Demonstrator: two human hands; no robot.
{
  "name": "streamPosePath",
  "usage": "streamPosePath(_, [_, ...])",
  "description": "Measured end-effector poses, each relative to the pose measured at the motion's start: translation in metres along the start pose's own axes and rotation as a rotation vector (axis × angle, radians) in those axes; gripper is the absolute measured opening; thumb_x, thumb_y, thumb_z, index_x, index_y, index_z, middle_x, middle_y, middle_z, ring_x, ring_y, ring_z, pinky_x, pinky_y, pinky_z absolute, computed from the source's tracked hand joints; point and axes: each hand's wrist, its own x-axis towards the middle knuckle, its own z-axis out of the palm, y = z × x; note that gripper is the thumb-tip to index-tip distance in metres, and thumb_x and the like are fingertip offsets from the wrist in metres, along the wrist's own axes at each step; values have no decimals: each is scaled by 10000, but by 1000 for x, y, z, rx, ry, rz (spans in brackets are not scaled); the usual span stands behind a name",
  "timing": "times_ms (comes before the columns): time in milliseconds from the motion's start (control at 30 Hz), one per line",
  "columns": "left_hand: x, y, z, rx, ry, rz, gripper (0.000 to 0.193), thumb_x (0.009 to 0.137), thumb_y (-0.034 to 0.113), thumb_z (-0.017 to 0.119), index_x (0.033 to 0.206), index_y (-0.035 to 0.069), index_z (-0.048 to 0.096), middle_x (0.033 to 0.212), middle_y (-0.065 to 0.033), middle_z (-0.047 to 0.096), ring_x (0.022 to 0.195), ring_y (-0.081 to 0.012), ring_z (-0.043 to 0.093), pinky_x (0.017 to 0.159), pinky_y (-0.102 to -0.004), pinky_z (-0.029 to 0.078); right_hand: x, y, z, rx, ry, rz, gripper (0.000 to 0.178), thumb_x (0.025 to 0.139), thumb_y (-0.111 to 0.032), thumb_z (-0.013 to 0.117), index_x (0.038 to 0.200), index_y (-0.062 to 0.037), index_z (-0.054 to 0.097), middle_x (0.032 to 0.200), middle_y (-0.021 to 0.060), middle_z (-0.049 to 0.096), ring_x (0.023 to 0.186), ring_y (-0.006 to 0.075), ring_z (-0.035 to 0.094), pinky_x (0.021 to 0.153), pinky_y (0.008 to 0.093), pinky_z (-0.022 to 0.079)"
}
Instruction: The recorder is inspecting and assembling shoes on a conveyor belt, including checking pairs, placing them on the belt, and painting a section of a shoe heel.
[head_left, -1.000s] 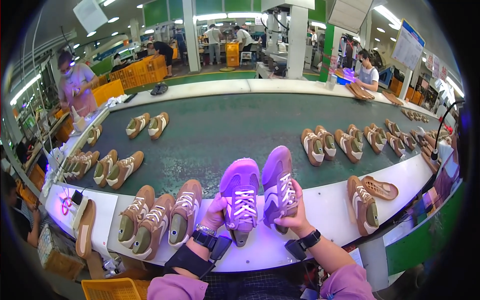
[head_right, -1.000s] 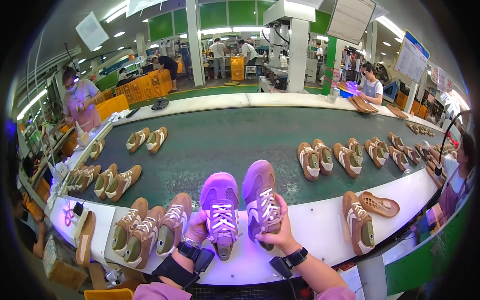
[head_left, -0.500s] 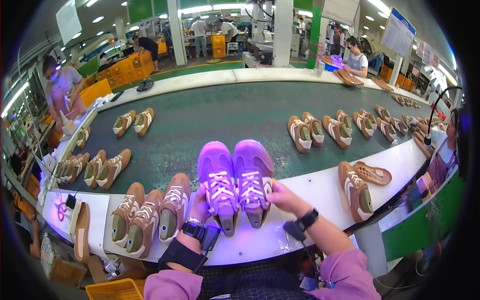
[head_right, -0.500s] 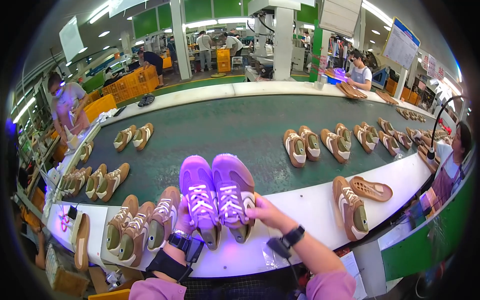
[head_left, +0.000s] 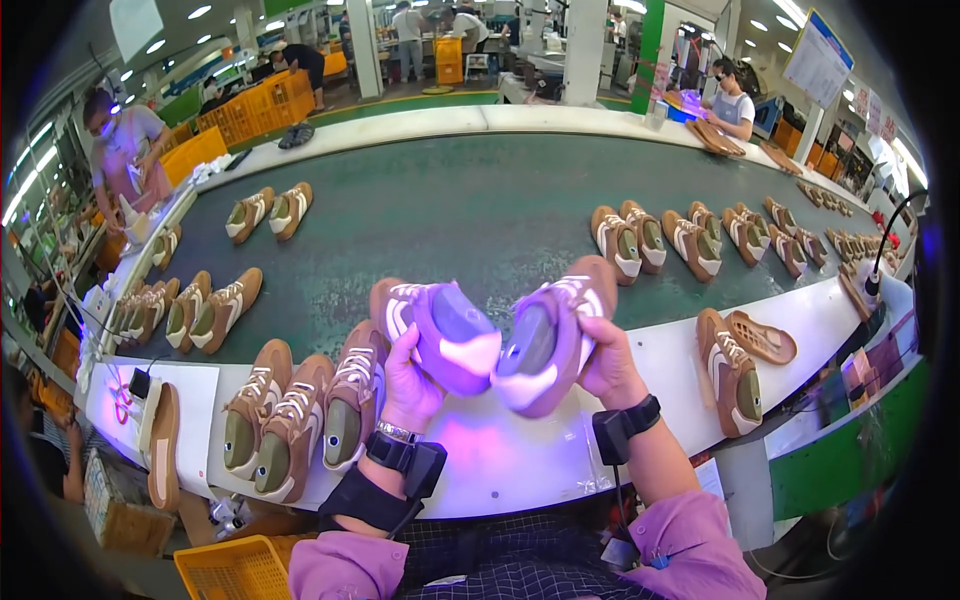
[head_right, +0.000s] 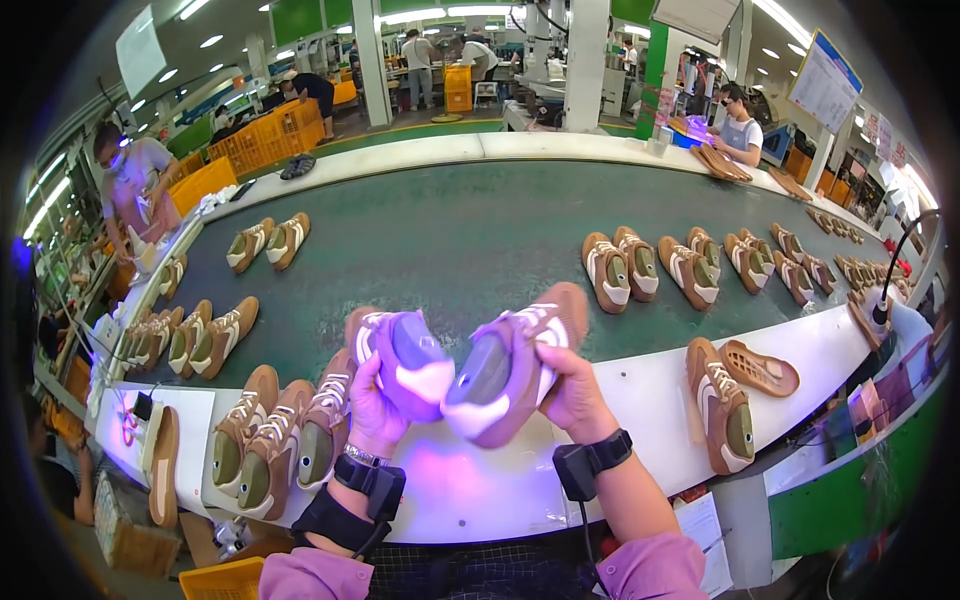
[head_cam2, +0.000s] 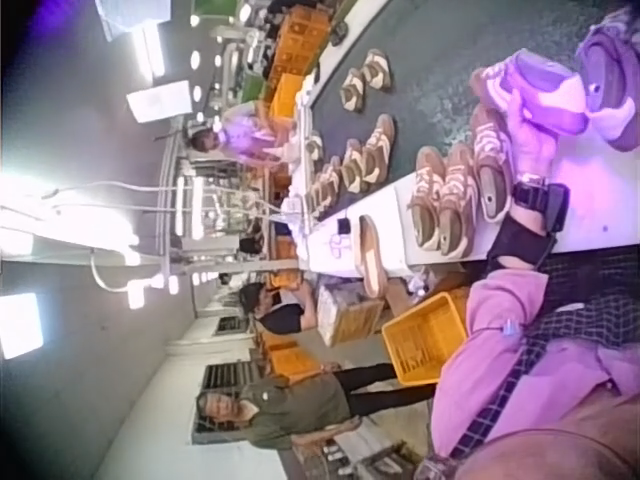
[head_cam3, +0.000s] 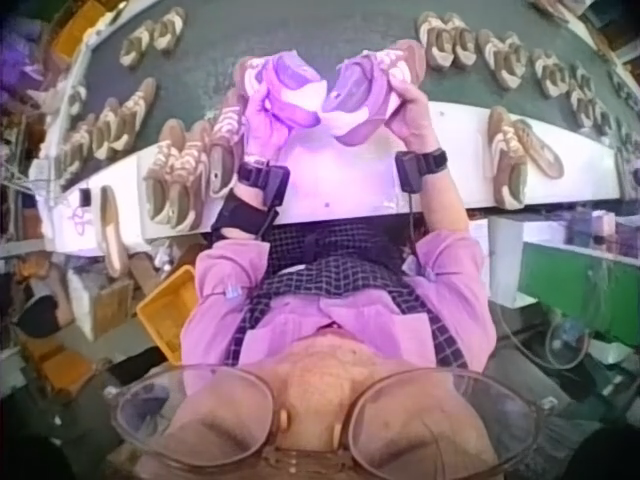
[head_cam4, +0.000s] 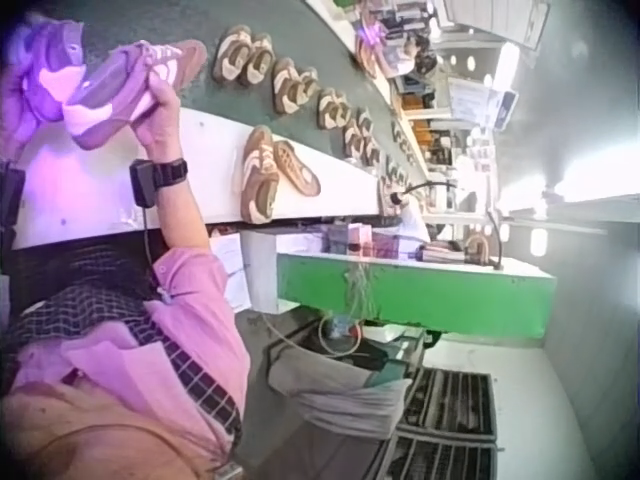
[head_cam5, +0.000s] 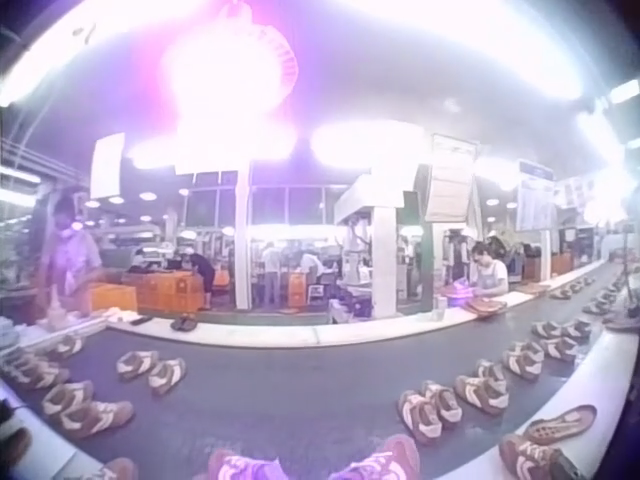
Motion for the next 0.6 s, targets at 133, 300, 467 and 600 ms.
streamPosePath(133, [4, -4, 2, 1, 57, 27, 430, 883, 233, 580, 1253, 49, 463, 1208, -91, 563, 1066, -230, 585, 893, -400, 520, -2, 0, -11, -20, 165, -173, 559, 814, -259, 595, 1294, -23, 430, 1225, 135, 550, 1114, 276, 555, 980, 439, 443])
streamPosePath(300, [5, -13, -10, 66, 126, 18, 459, 885, 244, 600, 1278, 69, 440, 1193, -87, 567, 1095, -237, 573, 917, -415, 509, -7, 8, -19, -50, 313, -233, 528, 859, -325, 562, 1300, -66, 430, 1208, 122, 557, 1087, 269, 572, 860, 436, 527])
streamPosePath(467, [9, -18, -8, 103, 138, 32, 458, 887, 278, 610, 1260, 64, 451, 1190, -82, 564, 1074, -215, 577, 901, -392, 518, -11, 13, -18, -13, 345, -264, 489, 875, -355, 544, 1263, -70, 460, 1189, 119, 569, 1049, 256, 593, 829, 421, 542])
streamPosePath(600, [12, -23, 2, 67, 157, 48, 450, 891, 283, 609, 1254, 65, 455, 1185, -78, 564, 1068, -207, 576, 900, -379, 517, -11, 14, -24, 6, 345, -271, 473, 876, -367, 555, 1230, -60, 488, 1156, 115, 588, 1018, 243, 606, 814, 414, 547])
